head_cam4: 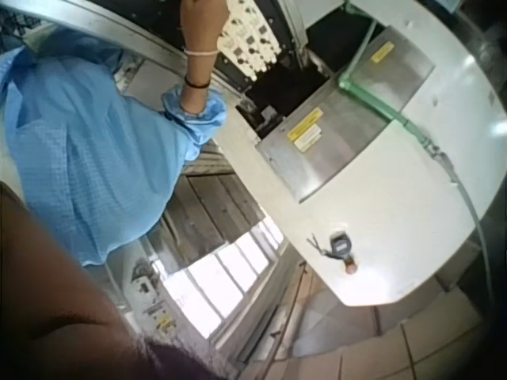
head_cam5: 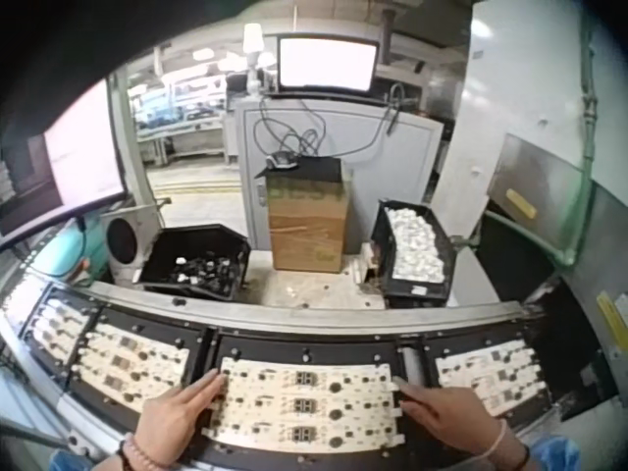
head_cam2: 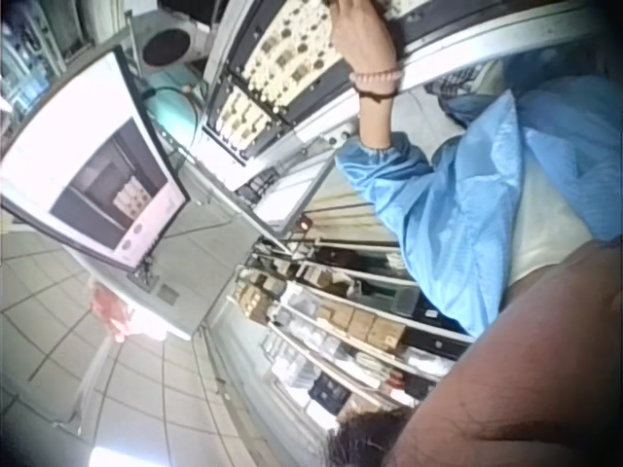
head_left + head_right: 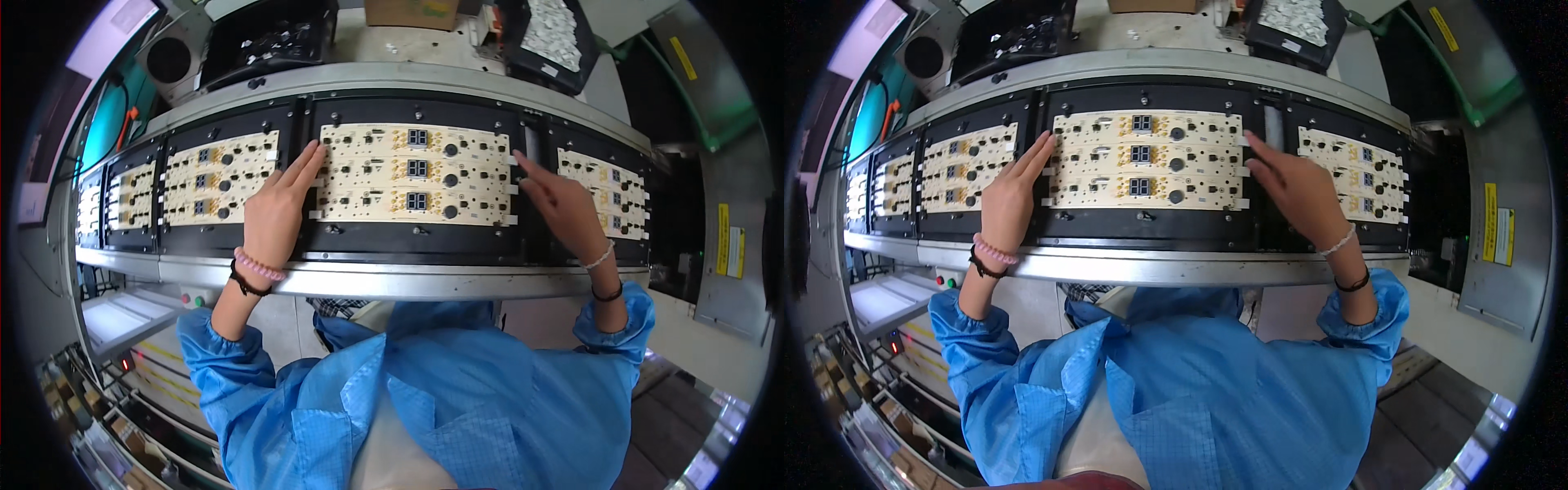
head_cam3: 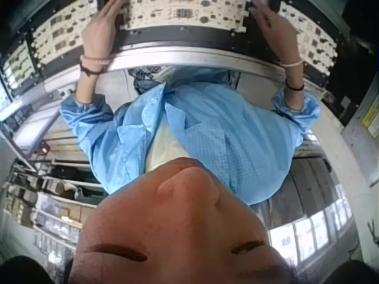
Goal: Assembling components onto printed circuit boards at a conveyor-fed manual station.
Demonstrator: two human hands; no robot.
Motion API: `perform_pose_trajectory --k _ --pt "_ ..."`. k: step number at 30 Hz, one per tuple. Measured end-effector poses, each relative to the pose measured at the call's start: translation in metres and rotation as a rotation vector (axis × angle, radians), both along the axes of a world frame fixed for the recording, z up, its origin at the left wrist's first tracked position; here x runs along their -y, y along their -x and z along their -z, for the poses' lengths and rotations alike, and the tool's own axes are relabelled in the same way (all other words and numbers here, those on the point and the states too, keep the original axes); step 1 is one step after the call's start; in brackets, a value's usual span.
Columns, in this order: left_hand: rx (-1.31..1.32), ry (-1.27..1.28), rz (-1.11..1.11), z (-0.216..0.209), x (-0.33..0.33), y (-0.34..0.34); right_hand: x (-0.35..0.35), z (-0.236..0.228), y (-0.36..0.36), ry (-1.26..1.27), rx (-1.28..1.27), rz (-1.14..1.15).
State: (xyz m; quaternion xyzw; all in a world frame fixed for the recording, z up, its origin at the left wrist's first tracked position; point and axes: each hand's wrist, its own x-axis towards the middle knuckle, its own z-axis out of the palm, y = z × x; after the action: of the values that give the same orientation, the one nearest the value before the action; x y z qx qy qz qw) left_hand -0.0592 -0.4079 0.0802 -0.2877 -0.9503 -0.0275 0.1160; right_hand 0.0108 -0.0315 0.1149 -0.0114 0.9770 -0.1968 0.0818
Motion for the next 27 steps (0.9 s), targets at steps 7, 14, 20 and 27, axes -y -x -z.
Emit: perform_pose_trajectory --k 7,14,20,27 --pt "-0.068 0.214 -0.036 0.006 -0.01 -0.003 0.01 0.019 -0.002 -0.298 -0.205 -0.133" --pt "-0.001 0.142 -0.003 -0.001 0.0 -0.021 0.002 0.006 -0.016 -0.13 -0.204 -0.146" --pt "-0.024 0.172 0.025 0.0 0.006 -0.037 0.031 0.018 -0.039 -0.394 -0.207 -0.17" --pt "-0.029 0.135 0.056 0.001 0.013 -0.04 0.019 0.001 -0.041 -0.274 -0.239 -0.236"
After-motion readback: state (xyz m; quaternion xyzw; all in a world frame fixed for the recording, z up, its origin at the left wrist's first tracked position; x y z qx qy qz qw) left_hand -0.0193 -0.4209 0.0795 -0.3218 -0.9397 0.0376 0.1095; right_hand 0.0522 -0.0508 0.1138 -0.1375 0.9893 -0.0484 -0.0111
